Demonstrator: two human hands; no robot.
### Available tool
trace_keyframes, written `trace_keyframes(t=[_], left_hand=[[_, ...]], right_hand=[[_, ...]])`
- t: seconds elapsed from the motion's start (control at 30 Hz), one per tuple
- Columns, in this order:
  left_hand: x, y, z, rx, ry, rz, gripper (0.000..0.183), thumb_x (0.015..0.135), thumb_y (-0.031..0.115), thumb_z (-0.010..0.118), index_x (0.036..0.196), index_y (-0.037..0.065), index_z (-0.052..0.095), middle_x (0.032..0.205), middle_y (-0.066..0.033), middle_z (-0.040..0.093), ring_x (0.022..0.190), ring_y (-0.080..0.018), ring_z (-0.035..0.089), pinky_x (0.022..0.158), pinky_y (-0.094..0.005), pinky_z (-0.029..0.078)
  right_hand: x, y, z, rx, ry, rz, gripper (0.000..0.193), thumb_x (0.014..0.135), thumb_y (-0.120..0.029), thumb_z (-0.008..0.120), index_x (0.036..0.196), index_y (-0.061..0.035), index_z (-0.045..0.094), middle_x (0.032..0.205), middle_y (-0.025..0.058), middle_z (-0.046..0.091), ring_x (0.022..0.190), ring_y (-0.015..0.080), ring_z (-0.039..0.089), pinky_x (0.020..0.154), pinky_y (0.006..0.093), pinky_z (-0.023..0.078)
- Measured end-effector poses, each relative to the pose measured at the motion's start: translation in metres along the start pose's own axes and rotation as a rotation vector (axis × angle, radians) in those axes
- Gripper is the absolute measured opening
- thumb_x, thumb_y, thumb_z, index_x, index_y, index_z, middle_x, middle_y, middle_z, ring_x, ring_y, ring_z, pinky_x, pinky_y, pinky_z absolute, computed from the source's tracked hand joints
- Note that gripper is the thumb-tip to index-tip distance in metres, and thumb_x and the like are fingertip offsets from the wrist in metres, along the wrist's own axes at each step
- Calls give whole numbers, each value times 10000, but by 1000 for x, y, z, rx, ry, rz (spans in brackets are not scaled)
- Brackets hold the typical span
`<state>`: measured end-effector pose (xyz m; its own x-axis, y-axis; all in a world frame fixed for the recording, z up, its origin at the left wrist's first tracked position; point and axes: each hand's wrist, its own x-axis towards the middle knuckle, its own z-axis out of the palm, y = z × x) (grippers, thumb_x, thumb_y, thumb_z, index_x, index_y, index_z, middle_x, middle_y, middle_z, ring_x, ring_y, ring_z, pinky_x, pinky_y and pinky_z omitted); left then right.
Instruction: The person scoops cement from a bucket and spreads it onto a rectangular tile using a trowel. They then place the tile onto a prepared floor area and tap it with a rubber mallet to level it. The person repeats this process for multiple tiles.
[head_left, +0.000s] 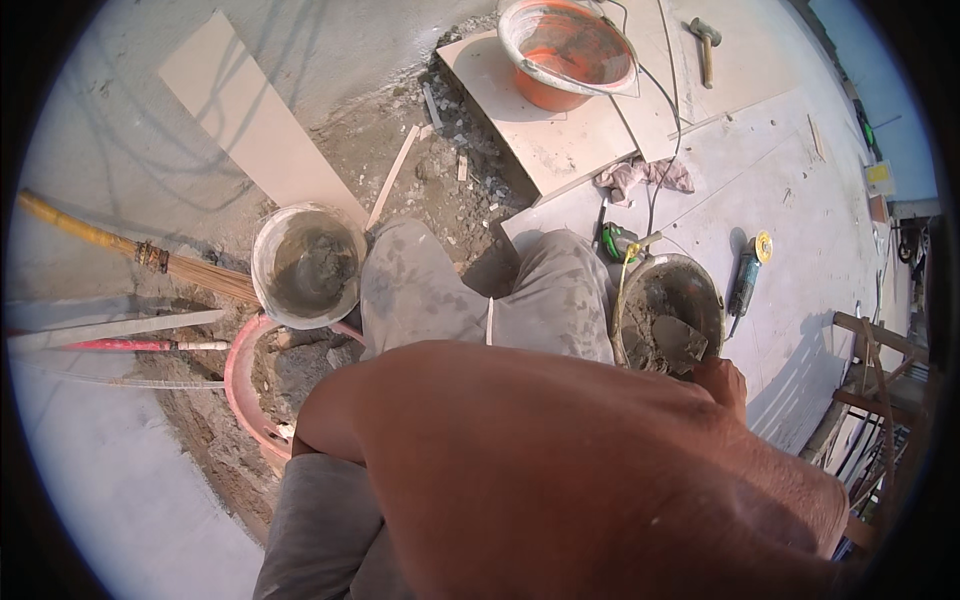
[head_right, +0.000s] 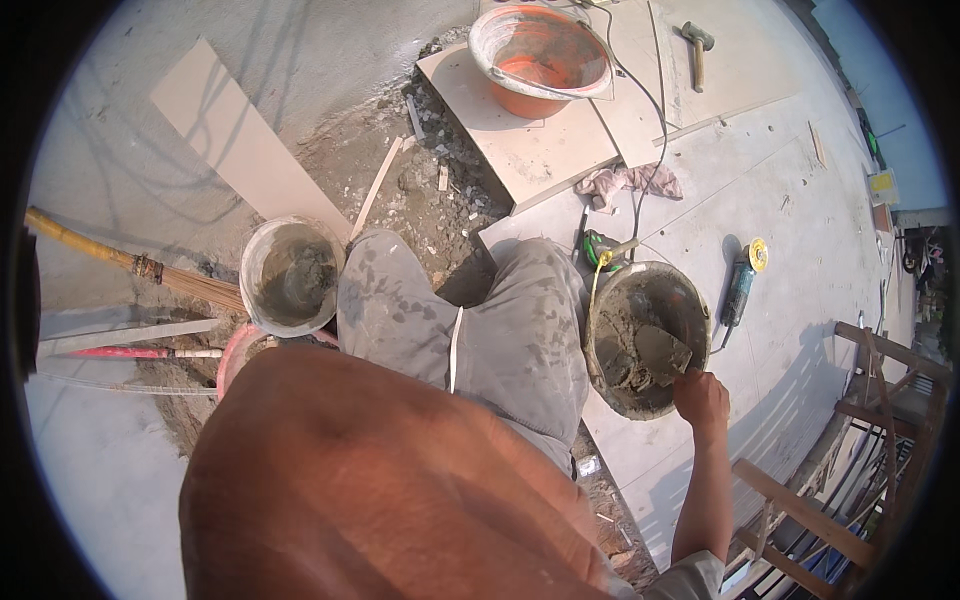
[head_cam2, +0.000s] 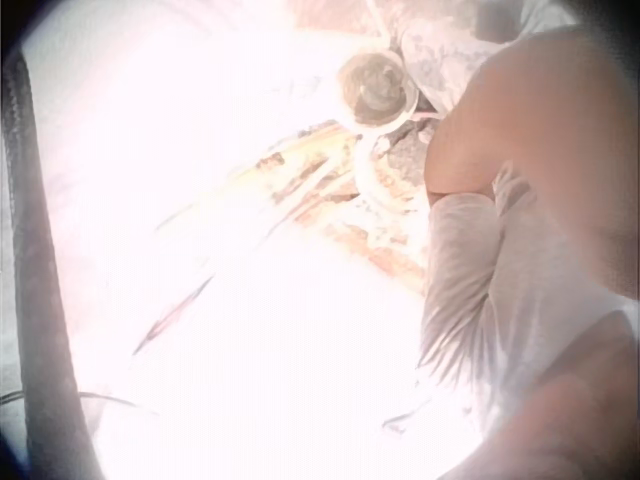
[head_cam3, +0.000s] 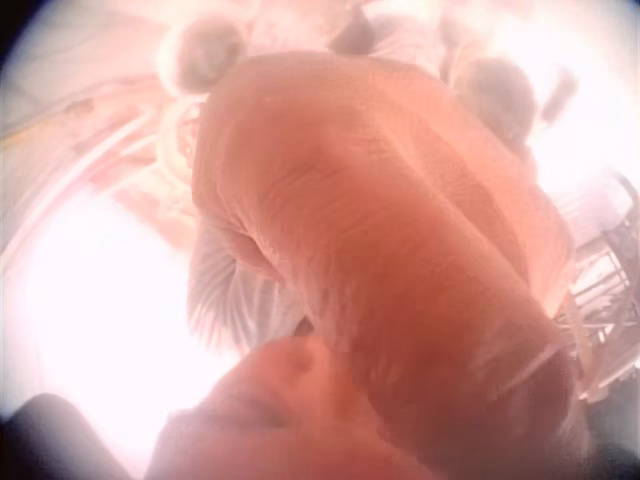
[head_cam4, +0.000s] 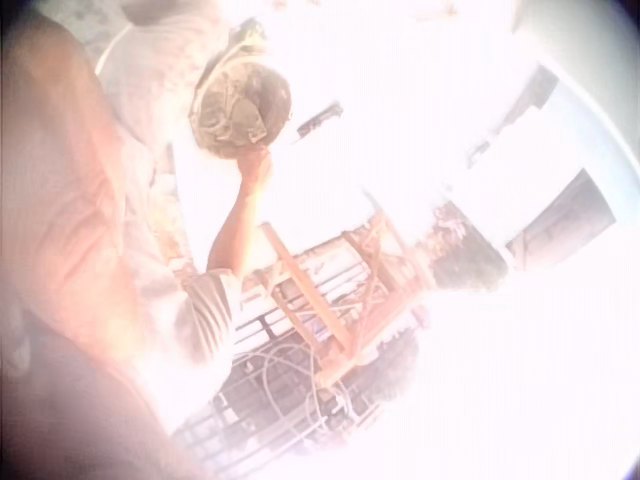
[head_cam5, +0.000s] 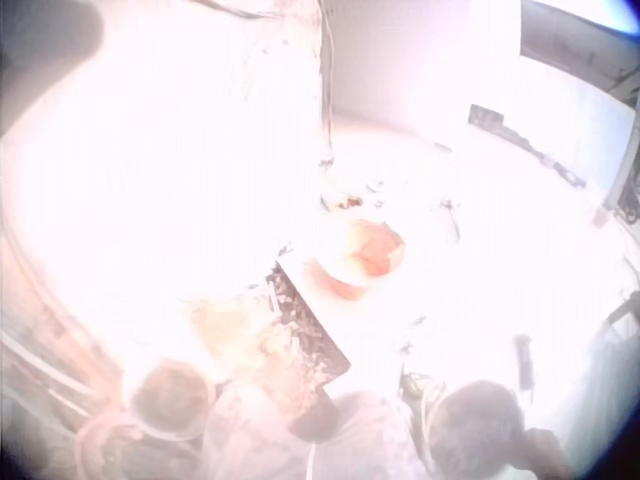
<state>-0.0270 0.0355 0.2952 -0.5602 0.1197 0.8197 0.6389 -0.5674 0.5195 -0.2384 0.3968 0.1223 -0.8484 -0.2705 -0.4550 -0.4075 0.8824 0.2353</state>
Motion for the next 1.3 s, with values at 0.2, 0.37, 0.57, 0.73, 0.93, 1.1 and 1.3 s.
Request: trace_keyframes(t=[0.2, 0.37, 0.57, 0.73, 0.93, 1.1, 1.3], left_hand=[[-7, 10, 8, 47, 14, -14, 292, 960, 106, 551, 1209, -44, 568, 1213, -271, 575, 1066, -342, 622, 894, -419, 518], [-10, -1, 4, 4, -22, 0, 300, 963, 114, 549, 1222, -37, 553, 1222, -290, 566, 1071, -358, 627, 894, -432, 527], [-16, 7, -12, 20, 28, -26, 311, 967, 123, 546, 1238, -29, 536, 1233, -313, 555, 1078, -377, 633, 894, -448, 538], [-92, -14, -87, 50, 613, -456, 328, 985, 144, 525, 1278, -3, 507, 1284, -275, 546, 1144, -355, 610, 941, -445, 518], [-240, -161, -203, -19, 1523, -816, 559, 945, 339, 589, 1373, 17, 429, 1341, -181, 548, 1221, -308, 553, 1007, -440, 465], [-254, -236, -236, -70, 1701, -936, 668, 961, 444, 515, 1450, 17, 357, 1478, -193, 420, 1354, -335, 420, 1111, -475, 334], [-235, -280, -246, -72, 1661, -1036, 678, 948, 480, 501, 1467, 65, 362, 1493, -181, 404, 1360, -332, 408, 1116, -484, 301]], right_hand=[[23, -29, 32, 201, -174, -295, 281, 848, -333, 619, 864, -73, 723, 854, 229, 679, 883, 419, 654, 781, 496, 519], [14, -12, 50, 329, -114, -252, 271, 866, -319, 626, 892, -64, 713, 829, 229, 673, 871, 419, 648, 745, 481, 513], [-26, 5, 33, 567, -144, -190, 272, 818, -245, 668, 939, -1, 676, 758, 207, 670, 752, 304, 697, 663, 404, 511], [-44, 10, 72, 713, 36, -222, 331, 750, -192, 681, 1016, 3, 671, 793, 210, 681, 758, 309, 701, 690, 382, 525], [-47, -8, 67, 766, 81, -170, 380, 743, -204, 663, 1069, -10, 682, 840, 229, 684, 760, 352, 682, 713, 395, 521], [-61, -7, 44, 764, 72, -148, 360, 779, -182, 670, 1083, 10, 653, 831, 261, 672, 805, 405, 689, 676, 425, 518], [-62, 7, 43, 732, 79, -77, 313, 778, -199, 679, 949, 59, 639, 698, 240, 635, 620, 345, 652, 604, 411, 500]])
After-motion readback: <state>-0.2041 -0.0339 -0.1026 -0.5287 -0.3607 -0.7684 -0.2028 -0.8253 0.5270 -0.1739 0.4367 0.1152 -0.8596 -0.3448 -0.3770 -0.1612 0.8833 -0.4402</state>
